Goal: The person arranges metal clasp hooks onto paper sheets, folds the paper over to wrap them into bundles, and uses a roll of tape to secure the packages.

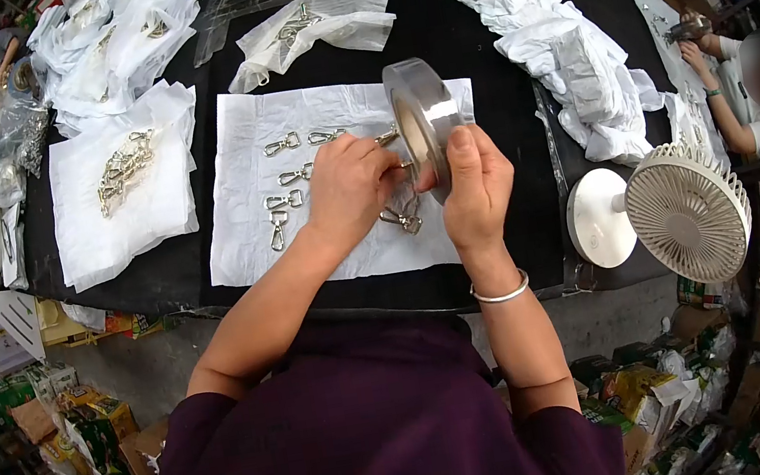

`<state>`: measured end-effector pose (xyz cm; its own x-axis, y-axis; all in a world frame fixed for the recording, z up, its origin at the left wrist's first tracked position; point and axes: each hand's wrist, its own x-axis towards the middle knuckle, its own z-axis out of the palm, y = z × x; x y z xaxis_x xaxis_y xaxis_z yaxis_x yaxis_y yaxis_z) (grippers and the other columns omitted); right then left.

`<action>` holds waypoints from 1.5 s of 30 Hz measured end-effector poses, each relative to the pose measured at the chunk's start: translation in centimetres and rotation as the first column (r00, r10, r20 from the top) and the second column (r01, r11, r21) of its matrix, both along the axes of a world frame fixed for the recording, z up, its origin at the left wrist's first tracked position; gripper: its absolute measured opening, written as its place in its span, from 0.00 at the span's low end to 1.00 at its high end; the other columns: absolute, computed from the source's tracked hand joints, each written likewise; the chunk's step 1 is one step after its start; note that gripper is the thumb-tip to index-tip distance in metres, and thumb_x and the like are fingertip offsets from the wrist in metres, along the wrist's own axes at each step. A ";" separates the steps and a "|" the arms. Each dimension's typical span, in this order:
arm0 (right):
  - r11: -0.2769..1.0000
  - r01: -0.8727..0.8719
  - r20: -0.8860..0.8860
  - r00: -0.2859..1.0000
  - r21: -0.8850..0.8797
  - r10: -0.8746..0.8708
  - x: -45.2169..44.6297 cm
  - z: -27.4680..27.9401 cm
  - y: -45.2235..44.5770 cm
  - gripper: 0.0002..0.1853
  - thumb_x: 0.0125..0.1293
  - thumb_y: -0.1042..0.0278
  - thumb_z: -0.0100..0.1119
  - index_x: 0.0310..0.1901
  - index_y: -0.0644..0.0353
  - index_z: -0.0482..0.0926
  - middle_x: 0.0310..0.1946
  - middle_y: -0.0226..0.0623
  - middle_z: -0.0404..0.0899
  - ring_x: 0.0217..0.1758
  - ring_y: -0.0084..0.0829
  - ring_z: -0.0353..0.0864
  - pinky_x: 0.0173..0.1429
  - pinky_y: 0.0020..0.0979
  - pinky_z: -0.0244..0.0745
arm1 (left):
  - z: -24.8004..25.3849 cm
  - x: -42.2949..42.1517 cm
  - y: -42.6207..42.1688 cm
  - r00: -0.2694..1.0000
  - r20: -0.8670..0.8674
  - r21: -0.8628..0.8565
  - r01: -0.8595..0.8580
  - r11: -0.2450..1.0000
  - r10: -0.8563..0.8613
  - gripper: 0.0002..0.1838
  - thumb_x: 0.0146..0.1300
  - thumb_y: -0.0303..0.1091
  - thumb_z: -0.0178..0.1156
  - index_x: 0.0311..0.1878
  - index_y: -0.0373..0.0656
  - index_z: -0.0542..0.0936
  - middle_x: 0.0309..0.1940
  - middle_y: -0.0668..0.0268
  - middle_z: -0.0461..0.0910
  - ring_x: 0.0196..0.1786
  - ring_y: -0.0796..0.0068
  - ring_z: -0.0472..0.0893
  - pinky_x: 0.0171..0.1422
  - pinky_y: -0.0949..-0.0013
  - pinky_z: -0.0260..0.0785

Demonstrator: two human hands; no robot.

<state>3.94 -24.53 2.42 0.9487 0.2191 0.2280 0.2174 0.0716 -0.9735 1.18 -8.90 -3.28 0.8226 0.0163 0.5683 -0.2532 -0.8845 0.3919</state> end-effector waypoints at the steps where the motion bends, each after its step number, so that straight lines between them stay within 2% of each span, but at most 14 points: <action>1: 0.998 0.018 -0.006 1.000 0.059 -0.018 -0.3 0.2 -0.4 0.24 0.82 0.51 0.41 0.39 0.65 0.76 0.18 0.36 0.75 0.20 0.25 0.71 0.31 0.24 0.68 | 0.8 -0.6 0.2 1.000 -0.006 -0.019 -0.004 1.000 0.004 0.06 0.55 0.35 0.72 0.35 0.50 0.85 0.32 0.73 0.79 0.39 0.69 0.75 0.51 0.65 0.65; 4: 0.984 0.060 -0.034 0.998 0.170 -0.054 -1.8 0.0 -2.0 0.23 0.82 0.51 0.44 0.39 0.64 0.78 0.19 0.35 0.77 0.21 0.22 0.71 0.30 0.20 0.65 | 1.5 -2.7 0.4 0.999 -0.031 -0.063 -0.013 0.998 0.011 0.06 0.56 0.36 0.72 0.36 0.51 0.85 0.33 0.74 0.78 0.40 0.69 0.75 0.54 0.65 0.65; 10: 0.987 0.115 -0.041 0.993 0.110 -0.111 -4.8 -0.7 -4.1 0.23 0.81 0.52 0.43 0.39 0.64 0.77 0.19 0.34 0.77 0.21 0.21 0.69 0.30 0.21 0.64 | 1.0 -5.4 0.2 0.995 -0.079 -0.059 0.057 0.997 -0.062 0.06 0.55 0.38 0.73 0.34 0.52 0.85 0.31 0.75 0.78 0.44 0.71 0.76 0.62 0.62 0.61; 13: 0.994 0.095 -0.022 0.995 0.045 -0.094 -5.0 0.2 -3.7 0.23 0.81 0.52 0.43 0.40 0.65 0.77 0.18 0.33 0.77 0.20 0.21 0.69 0.30 0.21 0.63 | 0.4 -5.1 0.1 0.993 -0.106 -0.069 0.041 0.997 -0.049 0.06 0.54 0.38 0.74 0.33 0.52 0.86 0.31 0.76 0.78 0.47 0.73 0.76 0.65 0.60 0.58; 19: 0.995 -0.051 0.129 0.991 0.089 0.039 -6.1 1.5 -1.4 0.23 0.81 0.52 0.43 0.39 0.64 0.77 0.18 0.32 0.77 0.20 0.21 0.68 0.30 0.21 0.63 | -0.1 -4.3 -0.3 0.990 -0.092 -0.100 0.101 0.990 -0.110 0.06 0.53 0.38 0.74 0.30 0.53 0.85 0.29 0.76 0.80 0.47 0.74 0.76 0.66 0.60 0.57; 23: 0.996 -0.080 -0.091 0.992 0.049 0.084 -5.5 0.9 -0.8 0.23 0.81 0.52 0.42 0.41 0.66 0.78 0.17 0.34 0.77 0.20 0.23 0.69 0.30 0.22 0.64 | 1.0 -4.3 0.2 0.997 -0.001 0.005 0.071 0.997 -0.071 0.05 0.54 0.36 0.74 0.31 0.50 0.86 0.28 0.74 0.81 0.42 0.72 0.77 0.59 0.63 0.64; 24: 0.994 -0.092 -0.082 0.992 0.057 0.097 -5.2 1.0 -0.7 0.23 0.81 0.52 0.42 0.41 0.66 0.78 0.17 0.34 0.77 0.20 0.23 0.69 0.30 0.22 0.64 | 1.1 -4.1 0.9 0.998 0.007 0.014 0.059 0.998 -0.059 0.05 0.54 0.36 0.74 0.31 0.50 0.86 0.28 0.74 0.81 0.42 0.72 0.77 0.59 0.63 0.64; 27: 0.982 -0.069 -0.006 0.997 0.174 0.071 -4.2 1.9 -1.2 0.23 0.81 0.53 0.42 0.44 0.67 0.78 0.17 0.35 0.76 0.20 0.25 0.70 0.30 0.23 0.65 | 1.1 -3.0 3.6 0.999 0.029 -0.159 0.031 0.987 -0.026 0.06 0.54 0.36 0.74 0.33 0.46 0.87 0.28 0.72 0.81 0.37 0.70 0.78 0.50 0.65 0.68; 31: 0.987 -0.028 0.028 0.999 0.156 0.024 -2.7 2.2 -1.2 0.24 0.81 0.53 0.43 0.48 0.69 0.78 0.17 0.36 0.76 0.19 0.26 0.72 0.30 0.24 0.67 | 1.9 -0.9 8.7 0.991 -0.047 -0.221 -0.136 0.966 0.129 0.09 0.55 0.34 0.74 0.36 0.41 0.88 0.30 0.70 0.82 0.32 0.67 0.78 0.40 0.66 0.70; 34: 0.992 -0.009 0.020 1.000 0.124 0.007 -1.3 1.2 0.1 0.24 0.82 0.53 0.43 0.48 0.69 0.78 0.17 0.36 0.76 0.19 0.25 0.71 0.30 0.24 0.67 | 1.0 0.1 10.3 0.992 -0.129 -0.206 -0.023 0.978 -0.004 0.08 0.56 0.36 0.73 0.37 0.44 0.89 0.31 0.71 0.82 0.34 0.66 0.79 0.42 0.64 0.71; 36: 0.995 -0.046 0.018 0.999 0.087 0.045 -0.5 0.6 1.2 0.23 0.82 0.53 0.43 0.47 0.68 0.78 0.18 0.36 0.76 0.20 0.25 0.72 0.30 0.23 0.68 | -0.1 0.7 10.2 0.998 -0.061 -0.162 -0.022 0.987 0.013 0.08 0.55 0.35 0.74 0.34 0.43 0.88 0.29 0.71 0.81 0.33 0.67 0.78 0.41 0.65 0.70; 38: 0.995 -0.089 0.006 0.996 0.042 0.089 0.1 0.4 2.2 0.23 0.82 0.53 0.43 0.45 0.68 0.79 0.18 0.35 0.77 0.20 0.24 0.72 0.31 0.23 0.68 | -1.0 1.3 9.6 0.986 0.102 -0.024 -0.131 0.991 0.132 0.06 0.55 0.37 0.73 0.31 0.47 0.88 0.28 0.72 0.79 0.34 0.68 0.77 0.42 0.66 0.69; 44: 0.976 -0.147 0.165 0.979 0.163 0.120 2.1 1.8 8.9 0.26 0.83 0.50 0.40 0.35 0.63 0.74 0.16 0.40 0.75 0.18 0.30 0.73 0.30 0.26 0.69 | -1.1 1.6 9.8 0.995 0.060 0.006 -0.079 0.997 0.079 0.08 0.55 0.41 0.72 0.25 0.51 0.85 0.30 0.73 0.80 0.34 0.69 0.76 0.46 0.65 0.67; 45: 0.982 -0.167 0.110 0.981 0.086 0.158 2.5 1.7 9.3 0.25 0.83 0.51 0.41 0.35 0.64 0.75 0.16 0.39 0.76 0.18 0.28 0.72 0.30 0.25 0.69 | -1.2 1.7 9.8 0.997 0.053 0.009 -0.062 0.998 0.062 0.08 0.55 0.41 0.72 0.26 0.51 0.86 0.29 0.73 0.79 0.34 0.69 0.76 0.45 0.65 0.68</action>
